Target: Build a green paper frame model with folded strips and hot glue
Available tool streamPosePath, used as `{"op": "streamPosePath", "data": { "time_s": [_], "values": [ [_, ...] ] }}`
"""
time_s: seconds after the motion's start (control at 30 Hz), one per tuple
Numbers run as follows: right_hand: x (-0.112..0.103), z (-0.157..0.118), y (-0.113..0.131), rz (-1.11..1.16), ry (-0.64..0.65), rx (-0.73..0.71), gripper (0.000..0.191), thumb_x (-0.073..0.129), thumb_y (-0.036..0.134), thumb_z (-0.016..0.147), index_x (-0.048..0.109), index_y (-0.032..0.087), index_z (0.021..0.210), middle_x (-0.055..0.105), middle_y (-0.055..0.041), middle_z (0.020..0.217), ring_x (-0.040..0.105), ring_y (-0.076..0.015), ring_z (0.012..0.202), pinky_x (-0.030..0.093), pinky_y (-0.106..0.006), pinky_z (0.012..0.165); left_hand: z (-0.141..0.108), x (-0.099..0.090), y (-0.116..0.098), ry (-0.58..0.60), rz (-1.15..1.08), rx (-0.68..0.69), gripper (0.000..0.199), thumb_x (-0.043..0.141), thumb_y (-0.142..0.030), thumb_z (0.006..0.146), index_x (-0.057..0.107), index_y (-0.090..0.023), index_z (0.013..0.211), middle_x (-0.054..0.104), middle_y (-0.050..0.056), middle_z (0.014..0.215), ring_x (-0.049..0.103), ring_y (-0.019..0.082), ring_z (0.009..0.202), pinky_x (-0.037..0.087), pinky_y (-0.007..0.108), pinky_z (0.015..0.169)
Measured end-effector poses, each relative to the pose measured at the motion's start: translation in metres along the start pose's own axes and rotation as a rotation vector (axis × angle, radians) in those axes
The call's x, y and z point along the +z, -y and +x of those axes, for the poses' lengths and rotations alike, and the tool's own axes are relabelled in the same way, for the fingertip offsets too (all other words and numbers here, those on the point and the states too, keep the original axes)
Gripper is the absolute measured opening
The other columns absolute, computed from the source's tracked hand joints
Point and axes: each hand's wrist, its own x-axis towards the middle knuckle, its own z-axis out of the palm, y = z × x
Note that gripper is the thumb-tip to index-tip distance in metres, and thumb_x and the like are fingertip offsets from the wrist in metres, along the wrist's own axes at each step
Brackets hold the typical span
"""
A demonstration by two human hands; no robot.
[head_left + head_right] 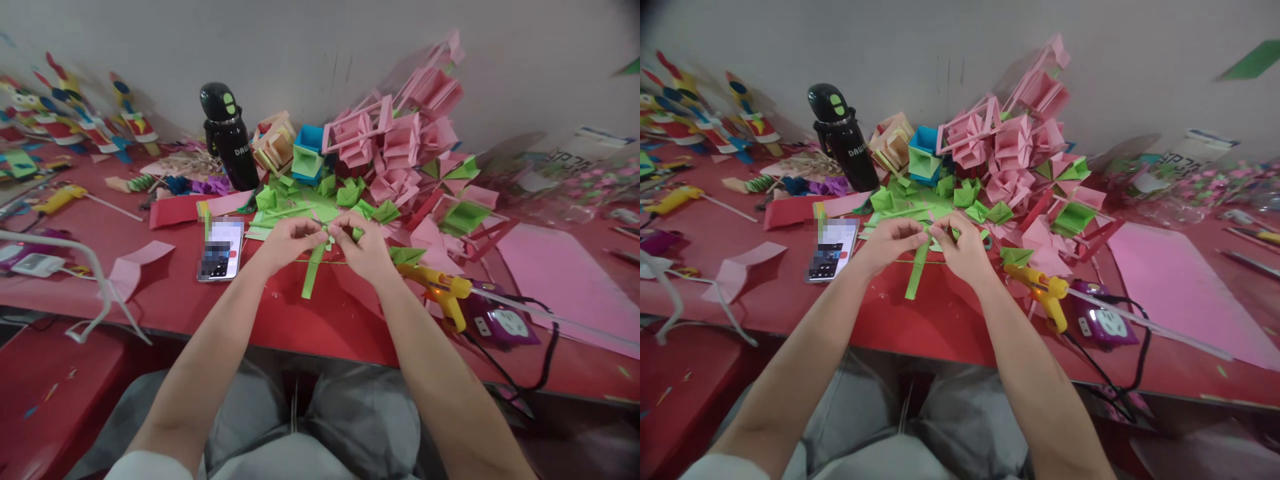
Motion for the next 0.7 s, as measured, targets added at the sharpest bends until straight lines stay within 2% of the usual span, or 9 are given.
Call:
{"op": "streamPosePath", "data": {
  "time_s": [0.2,0.43,0.53,0.7],
  "values": [
    [-0.0018,-0.0002,-0.0025,-0.013,0.024,0.023,0.030,0.059,0.049,0.097,0.061,0.023,0.081,0.063,-0.0037,0.079,0.059,-0.0206,0.078,0.048,-0.038,0.077,-0.0020,-0.0014,-0.0019,0.089,0.025,-0.042,0.031,0.088,-0.044,0.069,0.072,-0.017,0.076,0.067,0.000,0.073,0.060,0.012,0.069,0.049,0.024,0.063],
    [-0.0036,0.0010,-0.0012,-0.008,0.031,0.001,0.028,0.059,0.047,0.097,0.060,0.023,0.081,0.064,-0.0043,0.082,0.060,-0.0212,0.082,0.048,-0.039,0.080,-0.0007,-0.0021,0.0032,0.014,0.003,-0.081,0.033,0.092,-0.038,0.061,0.071,-0.017,0.074,0.066,0.000,0.070,0.058,0.012,0.065,0.045,0.023,0.057],
    [-0.0048,0.0013,-0.0010,-0.015,0.036,-0.014,0.026,0.060,0.043,0.097,0.060,0.023,0.081,0.064,-0.0038,0.083,0.060,-0.0210,0.082,0.048,-0.038,0.080,-0.0011,-0.0003,0.0014,0.018,0.073,-0.026,0.030,0.089,-0.041,0.067,0.072,-0.017,0.073,0.067,0.001,0.071,0.059,0.013,0.065,0.045,0.024,0.058],
    [-0.0046,0.0001,-0.0007,-0.043,0.055,-0.041,0.019,0.059,0.034,0.097,0.060,0.022,0.083,0.062,-0.0025,0.080,0.057,-0.0193,0.078,0.045,-0.036,0.076,-0.0031,0.0062,-0.0042,-0.043,0.230,0.164,0.022,0.073,-0.038,0.085,0.074,-0.017,0.079,0.070,0.003,0.076,0.060,0.014,0.071,0.048,0.024,0.066]
  ]
}}
